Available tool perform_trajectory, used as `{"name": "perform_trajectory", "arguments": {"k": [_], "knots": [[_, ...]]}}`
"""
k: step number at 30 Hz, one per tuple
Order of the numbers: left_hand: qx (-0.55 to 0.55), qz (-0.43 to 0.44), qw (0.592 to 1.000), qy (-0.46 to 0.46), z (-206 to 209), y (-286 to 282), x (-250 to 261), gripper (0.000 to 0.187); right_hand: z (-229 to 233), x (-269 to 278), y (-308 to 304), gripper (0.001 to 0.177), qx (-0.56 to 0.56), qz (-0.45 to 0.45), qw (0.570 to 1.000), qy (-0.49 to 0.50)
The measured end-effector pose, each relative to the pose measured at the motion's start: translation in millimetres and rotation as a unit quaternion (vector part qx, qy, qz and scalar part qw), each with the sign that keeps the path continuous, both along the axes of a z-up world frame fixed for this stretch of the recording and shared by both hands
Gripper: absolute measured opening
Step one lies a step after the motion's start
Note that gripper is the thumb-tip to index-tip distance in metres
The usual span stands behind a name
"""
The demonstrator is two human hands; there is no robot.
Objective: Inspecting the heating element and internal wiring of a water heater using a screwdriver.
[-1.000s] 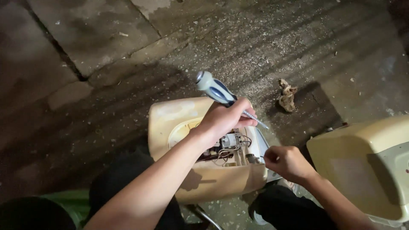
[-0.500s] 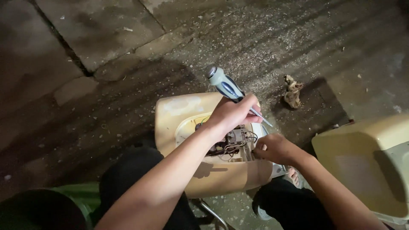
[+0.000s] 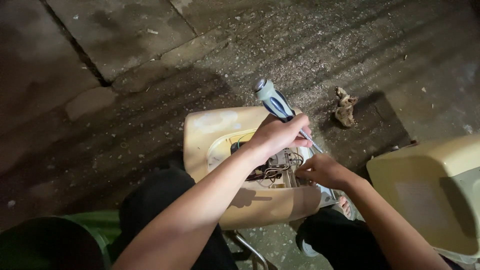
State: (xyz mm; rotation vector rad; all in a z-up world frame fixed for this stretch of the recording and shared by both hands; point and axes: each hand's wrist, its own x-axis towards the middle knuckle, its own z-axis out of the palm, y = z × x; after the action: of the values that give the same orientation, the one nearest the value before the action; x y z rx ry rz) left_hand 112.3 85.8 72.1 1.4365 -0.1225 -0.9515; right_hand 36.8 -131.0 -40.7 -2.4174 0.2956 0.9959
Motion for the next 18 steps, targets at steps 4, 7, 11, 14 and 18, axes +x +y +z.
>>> {"name": "perform_trajectory", "arguments": {"k": [4, 7, 11, 14, 18], "knots": [[0.029, -0.016, 0.999, -0.016, -4.9, -1.0, 0.4, 0.041, 4.5, -0.5, 2.9, 0.033, 0.012, 0.013, 1.0, 0.007], [0.034, -0.017, 0.999, -0.013, -5.7, -1.3, -0.7, 0.04, -0.8, -2.8, -4.3, 0.036, 0.016, 0.031, 0.999, 0.0], [0.042, -0.016, 0.999, -0.008, -8.0, -4.4, -1.2, 0.039, -8.9, -8.1, -11.1, 0.037, 0.037, 0.009, 0.999, -0.017], [0.088, -0.043, 0.994, -0.048, -3.2, -10.6, -2.2, 0.049, -13.4, -18.1, -12.8, 0.035, 0.039, 0.024, 0.998, -0.041], [0.121, -0.073, 0.985, -0.096, -36.9, -24.4, -7.4, 0.047, -18.3, -30.9, -17.3, 0.032, 0.039, 0.012, 0.997, -0.065]]}}
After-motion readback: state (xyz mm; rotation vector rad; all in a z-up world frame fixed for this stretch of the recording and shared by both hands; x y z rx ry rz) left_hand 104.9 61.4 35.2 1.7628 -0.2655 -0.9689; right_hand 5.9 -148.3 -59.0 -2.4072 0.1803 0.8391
